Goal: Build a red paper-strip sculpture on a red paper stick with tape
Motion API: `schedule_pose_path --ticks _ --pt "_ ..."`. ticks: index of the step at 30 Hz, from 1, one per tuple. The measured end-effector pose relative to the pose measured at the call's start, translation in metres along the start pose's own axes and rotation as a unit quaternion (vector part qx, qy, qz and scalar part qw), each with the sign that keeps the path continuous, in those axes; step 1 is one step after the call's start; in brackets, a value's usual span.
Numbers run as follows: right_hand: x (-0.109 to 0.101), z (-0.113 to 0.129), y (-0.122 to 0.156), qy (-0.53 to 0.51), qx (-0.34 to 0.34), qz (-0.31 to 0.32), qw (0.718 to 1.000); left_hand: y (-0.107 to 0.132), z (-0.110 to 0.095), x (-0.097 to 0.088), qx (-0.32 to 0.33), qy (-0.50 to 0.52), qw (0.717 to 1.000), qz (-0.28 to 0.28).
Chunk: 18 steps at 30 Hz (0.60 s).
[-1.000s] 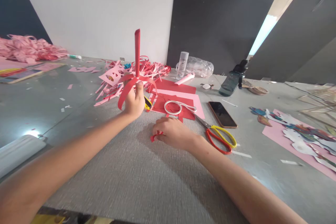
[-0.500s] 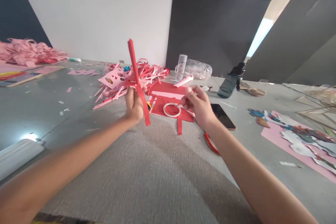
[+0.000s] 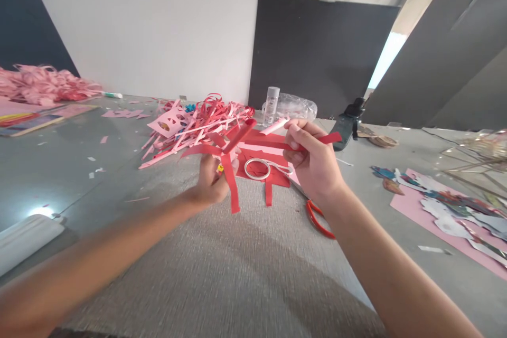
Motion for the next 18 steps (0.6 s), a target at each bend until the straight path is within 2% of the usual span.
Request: schedule_pose_path --ticks 3,6,12,18 --pt "0.002 0.002 0.003 -0.003 0.0 0.013 1.0 -0.005 -0.014 -0.002 0.007 0.039 0.998 -0.04" --pt "0.004 0.002 0.005 0.01 0.009 0.032 0.999 -0.007 -0.019 -0.004 0.009 0.06 0.997 -0.057" --pt "0.005 -0.001 0.007 0.023 0.0 0.051 0.998 -0.007 -0.02 -0.006 0.014 0.074 0.995 -0.063" --pt "0.004 -0.002 0.005 0.037 -0.018 0.045 0.998 -0.012 -0.036 -0.007 0.038 0.115 0.989 -0.08"
Point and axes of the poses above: each hand's wrist, its own y-axis away from the middle knuckle, its own x-axis out of the palm, z = x × y, the point moved 4 cm from there along -y, towards the middle knuckle, and after that the axes turned 9 degrees about -z, right-handed, at the moved point
